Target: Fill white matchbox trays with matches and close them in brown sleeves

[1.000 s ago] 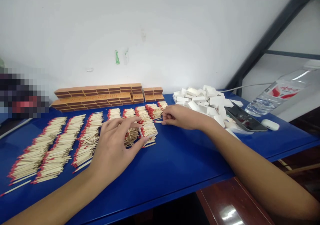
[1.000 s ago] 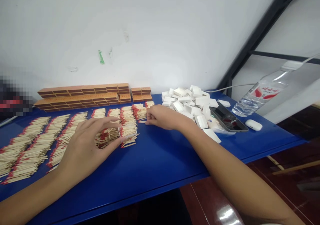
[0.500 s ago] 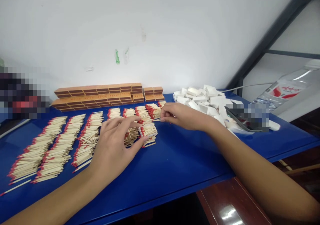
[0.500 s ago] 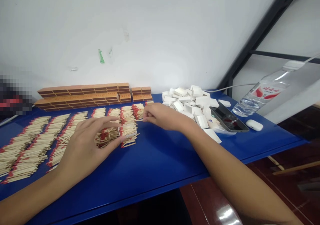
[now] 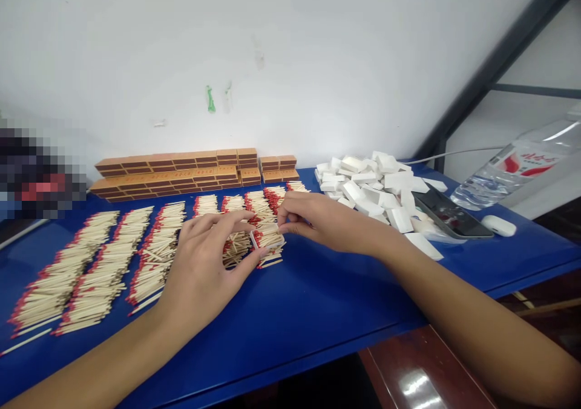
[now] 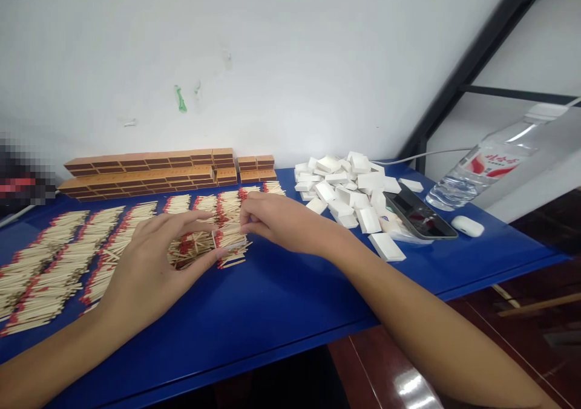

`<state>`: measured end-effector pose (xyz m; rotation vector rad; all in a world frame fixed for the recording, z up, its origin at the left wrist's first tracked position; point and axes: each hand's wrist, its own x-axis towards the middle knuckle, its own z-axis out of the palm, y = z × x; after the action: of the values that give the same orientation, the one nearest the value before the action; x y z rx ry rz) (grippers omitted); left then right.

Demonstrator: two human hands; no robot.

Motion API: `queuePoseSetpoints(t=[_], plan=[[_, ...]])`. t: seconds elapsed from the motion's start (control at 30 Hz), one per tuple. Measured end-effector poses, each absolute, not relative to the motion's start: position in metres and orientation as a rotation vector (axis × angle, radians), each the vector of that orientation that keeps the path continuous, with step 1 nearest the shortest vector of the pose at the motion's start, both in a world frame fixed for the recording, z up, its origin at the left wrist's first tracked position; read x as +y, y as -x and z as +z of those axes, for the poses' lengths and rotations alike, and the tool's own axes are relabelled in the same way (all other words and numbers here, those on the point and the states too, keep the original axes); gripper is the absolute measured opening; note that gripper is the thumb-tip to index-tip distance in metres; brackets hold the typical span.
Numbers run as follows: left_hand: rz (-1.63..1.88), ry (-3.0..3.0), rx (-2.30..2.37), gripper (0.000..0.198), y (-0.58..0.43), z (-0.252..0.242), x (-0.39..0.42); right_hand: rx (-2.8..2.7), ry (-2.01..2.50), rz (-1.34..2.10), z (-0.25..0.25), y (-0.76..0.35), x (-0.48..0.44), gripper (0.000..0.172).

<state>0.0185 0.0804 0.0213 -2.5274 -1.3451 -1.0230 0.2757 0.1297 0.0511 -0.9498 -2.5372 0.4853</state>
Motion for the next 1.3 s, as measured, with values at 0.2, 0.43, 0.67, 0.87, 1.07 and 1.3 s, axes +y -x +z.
queuePoseSetpoints(t=[0.2, 0.43, 0.67, 0.87, 1.07, 1.3], plan=[[-1.023, 2.515, -1.334, 0.049, -0.018, 0.02, 0.08, -2.531, 0.946, 0.484, 0.051, -0.272, 0.127, 0.011], [-1.076, 2.544, -1.337, 0.043, -0.018, 0.021, 0.081, -2.448, 1.109, 0.295, 0.052, -0.286, 0.144, 0.011], [-1.083, 2.542, -1.347, 0.043, -0.019, 0.021, 0.08, -2.549, 1.257, 0.334, 0.037, -0.294, 0.161, 0.013], [-1.102, 2.555, -1.319, 0.045, -0.02, 0.021, 0.079, -2.532, 1.247, 0.392, 0.033, -0.288, 0.162, 0.016], [-1.104, 2.56, -1.308, 0.046, -0.021, 0.021, 0.081, -2.529, 1.182, 0.334, 0.033, -0.286, 0.161, 0.012], [-1.097, 2.561, -1.308, 0.042, -0.019, 0.021, 0.079, -2.539, 1.175, 0.306, 0.032, -0.287, 0.162, 0.013]])
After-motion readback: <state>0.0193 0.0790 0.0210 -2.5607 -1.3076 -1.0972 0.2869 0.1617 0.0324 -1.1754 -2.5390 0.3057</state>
